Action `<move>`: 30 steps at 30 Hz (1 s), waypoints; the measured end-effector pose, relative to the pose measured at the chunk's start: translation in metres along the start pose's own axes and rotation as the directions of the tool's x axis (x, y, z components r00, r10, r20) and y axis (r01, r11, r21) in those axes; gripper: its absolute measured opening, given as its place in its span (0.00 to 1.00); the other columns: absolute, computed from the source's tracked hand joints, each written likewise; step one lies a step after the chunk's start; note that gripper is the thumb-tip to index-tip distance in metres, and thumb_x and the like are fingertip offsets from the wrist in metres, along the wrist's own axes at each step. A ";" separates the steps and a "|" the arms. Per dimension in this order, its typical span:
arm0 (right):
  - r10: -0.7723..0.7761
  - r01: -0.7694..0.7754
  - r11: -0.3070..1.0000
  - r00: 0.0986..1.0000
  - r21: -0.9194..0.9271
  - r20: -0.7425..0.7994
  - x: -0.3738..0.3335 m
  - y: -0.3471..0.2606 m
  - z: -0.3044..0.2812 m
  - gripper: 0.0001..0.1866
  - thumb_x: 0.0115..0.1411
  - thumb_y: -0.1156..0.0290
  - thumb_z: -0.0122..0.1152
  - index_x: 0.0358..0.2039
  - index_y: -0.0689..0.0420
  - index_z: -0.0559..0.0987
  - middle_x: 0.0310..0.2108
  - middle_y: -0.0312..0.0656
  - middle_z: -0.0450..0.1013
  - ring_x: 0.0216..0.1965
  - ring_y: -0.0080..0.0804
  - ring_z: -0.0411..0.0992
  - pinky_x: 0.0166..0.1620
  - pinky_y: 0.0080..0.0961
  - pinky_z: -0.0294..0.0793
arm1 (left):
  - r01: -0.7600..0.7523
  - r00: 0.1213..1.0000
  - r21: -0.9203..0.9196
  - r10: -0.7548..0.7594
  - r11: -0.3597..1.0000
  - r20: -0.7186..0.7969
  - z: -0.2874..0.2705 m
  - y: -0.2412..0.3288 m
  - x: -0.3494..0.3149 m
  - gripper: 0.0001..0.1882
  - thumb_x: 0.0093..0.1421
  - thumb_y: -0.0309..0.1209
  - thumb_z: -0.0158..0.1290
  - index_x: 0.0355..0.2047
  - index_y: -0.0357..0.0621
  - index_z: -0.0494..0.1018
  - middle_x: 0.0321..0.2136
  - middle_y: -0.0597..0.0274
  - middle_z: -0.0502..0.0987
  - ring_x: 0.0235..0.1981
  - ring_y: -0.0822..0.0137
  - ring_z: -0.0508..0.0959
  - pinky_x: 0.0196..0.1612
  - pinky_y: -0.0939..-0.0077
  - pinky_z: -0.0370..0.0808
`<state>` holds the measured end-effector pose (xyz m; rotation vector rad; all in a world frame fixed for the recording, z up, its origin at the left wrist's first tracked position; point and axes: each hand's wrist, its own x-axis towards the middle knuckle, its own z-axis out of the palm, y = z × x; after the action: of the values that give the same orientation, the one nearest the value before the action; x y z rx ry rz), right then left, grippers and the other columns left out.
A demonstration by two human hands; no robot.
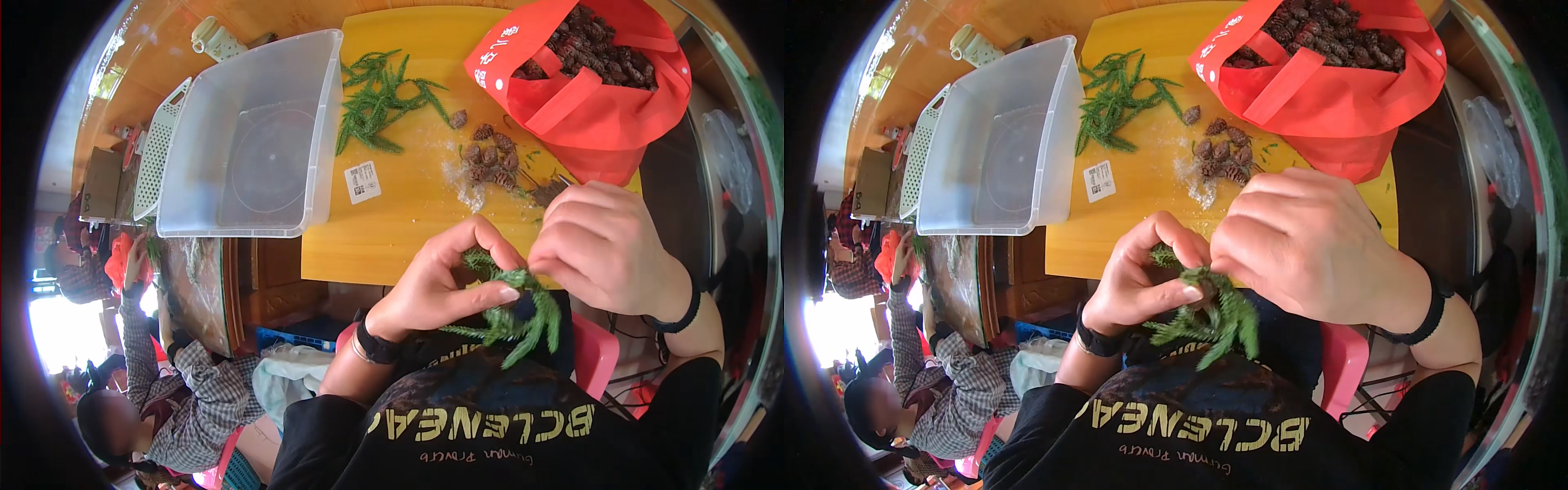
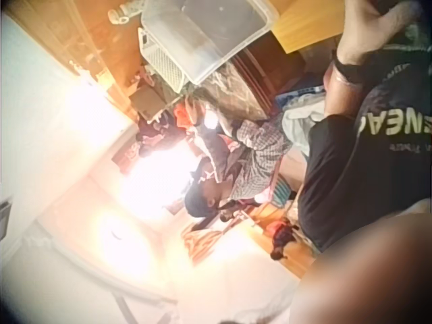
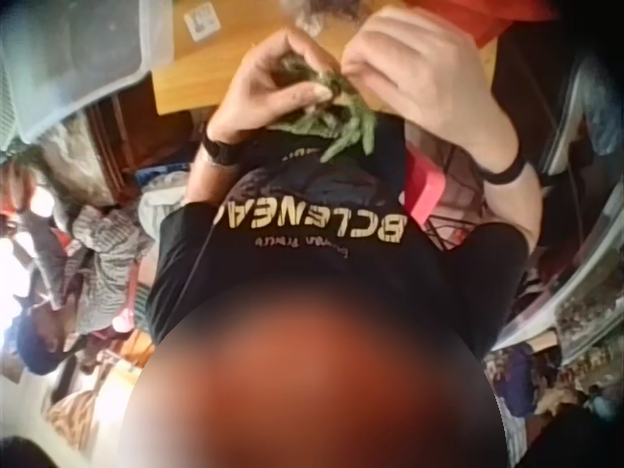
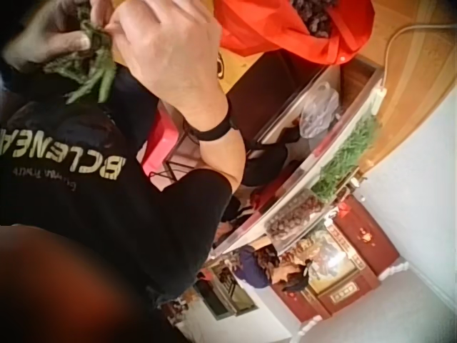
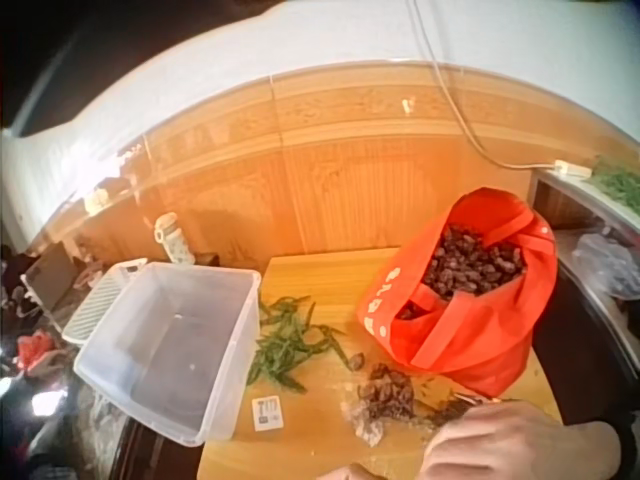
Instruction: Trim small green plant branches and sort them while working at a production table.
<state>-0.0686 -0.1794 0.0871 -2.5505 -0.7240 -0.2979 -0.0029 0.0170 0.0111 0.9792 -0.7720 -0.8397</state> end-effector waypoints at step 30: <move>0.166 -0.171 0.984 0.983 0.054 0.078 -0.003 0.001 -0.003 0.12 0.41 0.72 0.65 0.27 0.59 0.73 0.25 0.42 0.70 0.32 0.43 0.72 0.32 0.31 0.71 | 0.017 0.996 0.249 0.004 0.968 -0.084 0.004 0.006 0.000 0.12 0.49 0.20 0.59 0.31 0.39 0.67 0.31 0.55 0.76 0.35 0.68 0.75 0.40 0.76 0.72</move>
<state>-0.0710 -0.1828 0.0886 -2.5560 -0.5296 -0.1256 -0.0045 0.0172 0.0176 1.2340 -0.8153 -0.7122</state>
